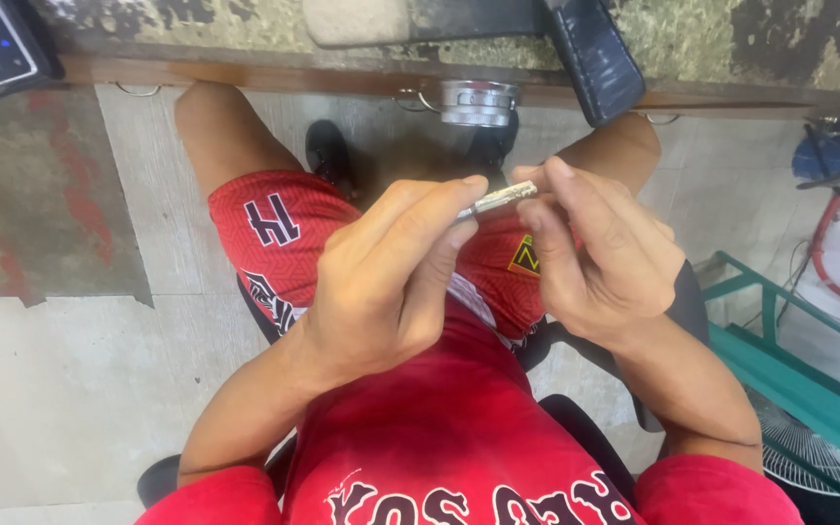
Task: Manually refining a key blank using a metal file and testing it in a lock cylinder to ensure a proper fit.
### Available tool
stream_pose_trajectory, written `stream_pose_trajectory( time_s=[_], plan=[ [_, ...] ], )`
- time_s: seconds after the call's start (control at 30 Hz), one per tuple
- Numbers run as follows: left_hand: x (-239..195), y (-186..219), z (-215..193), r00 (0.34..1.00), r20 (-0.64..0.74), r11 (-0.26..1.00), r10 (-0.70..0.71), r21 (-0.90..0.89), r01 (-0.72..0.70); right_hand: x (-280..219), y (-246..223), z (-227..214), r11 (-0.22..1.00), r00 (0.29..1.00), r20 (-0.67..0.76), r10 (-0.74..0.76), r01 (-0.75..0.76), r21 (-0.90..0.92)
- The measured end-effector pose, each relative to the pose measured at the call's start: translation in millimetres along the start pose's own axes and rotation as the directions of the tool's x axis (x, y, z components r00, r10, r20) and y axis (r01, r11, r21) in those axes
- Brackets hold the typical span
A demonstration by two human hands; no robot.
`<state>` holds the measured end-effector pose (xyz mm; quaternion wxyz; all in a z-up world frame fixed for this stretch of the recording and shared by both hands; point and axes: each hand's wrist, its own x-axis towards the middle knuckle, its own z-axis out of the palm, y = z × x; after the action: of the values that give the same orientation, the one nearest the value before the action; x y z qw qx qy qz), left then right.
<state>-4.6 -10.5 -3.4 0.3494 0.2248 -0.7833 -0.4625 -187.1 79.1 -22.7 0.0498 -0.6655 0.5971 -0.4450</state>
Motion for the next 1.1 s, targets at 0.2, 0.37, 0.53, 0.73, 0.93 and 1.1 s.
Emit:
stream_pose_trajectory(
  time_s=[0.2,0.37,0.53,0.73,0.93,1.1],
  plan=[
    [13.3,-4.8,-22.2,0.998,-0.049,0.997,0.048,0.071,-0.044,10.5,-4.6,-2.9,0.999,1.0,0.013,-0.028,0.029,-0.044],
    [29.2,-9.3,-46.7,0.996,-0.088,0.992,0.007,0.125,0.004,26.0,3.1,-23.3,0.873,0.949,0.097,-0.299,0.313,-0.374],
    [40.1,-5.4,-58.4,0.991,-0.102,0.995,-0.086,0.039,0.091,67.0,-12.5,-18.8,0.794,0.975,0.19,-0.116,0.206,-0.572],
    [38.9,-12.3,-64.0,0.991,-0.093,0.994,-0.094,0.044,0.098,69.8,-0.7,-7.2,0.754,0.969,0.244,-0.048,0.195,-0.627],
    [41.9,-21.0,-62.6,0.993,-0.099,0.991,-0.068,0.108,0.079,67.4,6.4,-3.0,0.753,0.97,0.237,-0.047,0.19,-0.63],
    [55.6,-22.4,-65.0,0.996,-0.09,0.987,-0.028,0.158,0.042,66.8,9.6,-2.6,0.757,0.973,0.224,-0.05,0.184,-0.627]
  ],
)
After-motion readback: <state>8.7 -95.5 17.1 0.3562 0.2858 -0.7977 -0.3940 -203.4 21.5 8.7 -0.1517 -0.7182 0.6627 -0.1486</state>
